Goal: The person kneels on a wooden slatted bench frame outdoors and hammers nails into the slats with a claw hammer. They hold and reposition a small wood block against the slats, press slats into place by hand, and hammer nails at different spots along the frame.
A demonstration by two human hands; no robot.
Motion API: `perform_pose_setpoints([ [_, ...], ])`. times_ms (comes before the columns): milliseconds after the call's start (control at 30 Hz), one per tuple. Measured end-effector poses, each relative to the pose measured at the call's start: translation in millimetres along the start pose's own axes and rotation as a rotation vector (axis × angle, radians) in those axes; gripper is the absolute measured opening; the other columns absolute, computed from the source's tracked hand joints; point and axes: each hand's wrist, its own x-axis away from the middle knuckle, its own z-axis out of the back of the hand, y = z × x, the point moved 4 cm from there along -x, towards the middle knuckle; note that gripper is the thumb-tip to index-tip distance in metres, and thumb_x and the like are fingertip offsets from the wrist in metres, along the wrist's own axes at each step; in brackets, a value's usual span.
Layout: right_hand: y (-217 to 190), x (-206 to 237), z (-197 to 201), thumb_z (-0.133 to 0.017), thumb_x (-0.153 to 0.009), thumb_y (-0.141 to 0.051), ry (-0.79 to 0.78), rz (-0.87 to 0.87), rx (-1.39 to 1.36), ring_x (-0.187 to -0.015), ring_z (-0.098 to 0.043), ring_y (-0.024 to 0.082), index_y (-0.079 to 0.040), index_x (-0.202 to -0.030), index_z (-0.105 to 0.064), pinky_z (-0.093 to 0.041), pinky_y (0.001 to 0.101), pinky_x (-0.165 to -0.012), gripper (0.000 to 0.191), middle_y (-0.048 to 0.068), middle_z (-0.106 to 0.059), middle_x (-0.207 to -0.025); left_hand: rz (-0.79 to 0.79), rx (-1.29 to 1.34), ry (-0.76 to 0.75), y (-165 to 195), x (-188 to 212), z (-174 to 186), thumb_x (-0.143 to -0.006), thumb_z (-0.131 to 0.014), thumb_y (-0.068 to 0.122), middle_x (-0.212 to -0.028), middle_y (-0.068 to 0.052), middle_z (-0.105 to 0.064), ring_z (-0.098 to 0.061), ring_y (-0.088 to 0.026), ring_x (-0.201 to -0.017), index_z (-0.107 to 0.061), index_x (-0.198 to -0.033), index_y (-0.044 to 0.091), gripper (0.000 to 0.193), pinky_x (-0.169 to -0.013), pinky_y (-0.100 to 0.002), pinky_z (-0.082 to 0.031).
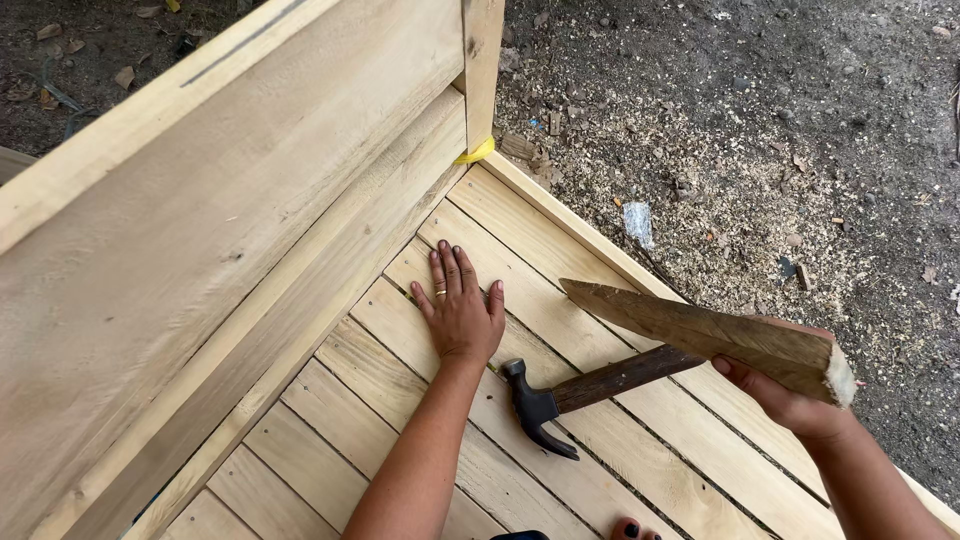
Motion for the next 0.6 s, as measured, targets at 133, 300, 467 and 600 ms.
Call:
perform_pose_setpoints([
  [133, 3, 3, -2, -0.08, -0.082, -0.009, 0.007, -0.03, -0.048, -0.085, -0.075, 0.014, -0.006, -0.105, -0.074, -0.063, 0.0291, -0.071, 0.024, 0.006, -0.079, -0.091, -0.016, 0.007, 0.038, -4, 0, -9, -0.1, -0.037, 0.052, -0.17, -0.015, -0.012, -0.009, -0.029, -0.157, -0.023, -0.159, 0.001, 0.079, -0.12, -0.063, -0.001],
  [300, 22, 19, -3, -0.08, -0.082, -0.012, 0.061, -0.076, -0.018, -0.091, -0.074, 0.015, -0.006, -0.109, -0.072, -0.062, 0.0307, -0.077, 0.028, 0.005, -0.078, -0.096, -0.309, 0.01, 0.19, 22, 17, 2, -0.106, -0.04, 0.044, -0.169, -0.01, -0.029, -0.021, -0.029, -0.159, -0.035, -0.159, 0.007, 0.065, -0.126, -0.062, -0.008],
  [467, 19, 19, -7, -0.078, -0.085, -0.014, 0.058, -0.123, 0.004, -0.103, -0.07, 0.017, -0.006, -0.122, -0.068, -0.057, 0.0313, -0.089, 0.039, 0.006, -0.076, -0.107, -0.796, 0.429, 0.224, 123, 62, 39, -0.101, -0.058, 0.034, -0.162, -0.019, -0.042, -0.038, -0.036, -0.152, -0.033, -0.158, 0.002, 0.069, -0.127, -0.055, -0.024],
  [600, -2, 7, -12, -0.08, -0.08, -0.016, -0.004, -0.168, 0.01, -0.108, -0.068, 0.017, -0.007, -0.13, -0.064, -0.055, 0.0321, -0.092, 0.053, 0.007, -0.074, -0.116, -0.861, 0.53, -0.069, 175, 54, 56, -0.087, -0.074, 0.023, -0.14, -0.008, -0.063, -0.06, -0.028, -0.132, -0.05, -0.145, 0.012, 0.063, -0.115, -0.053, -0.041],
])
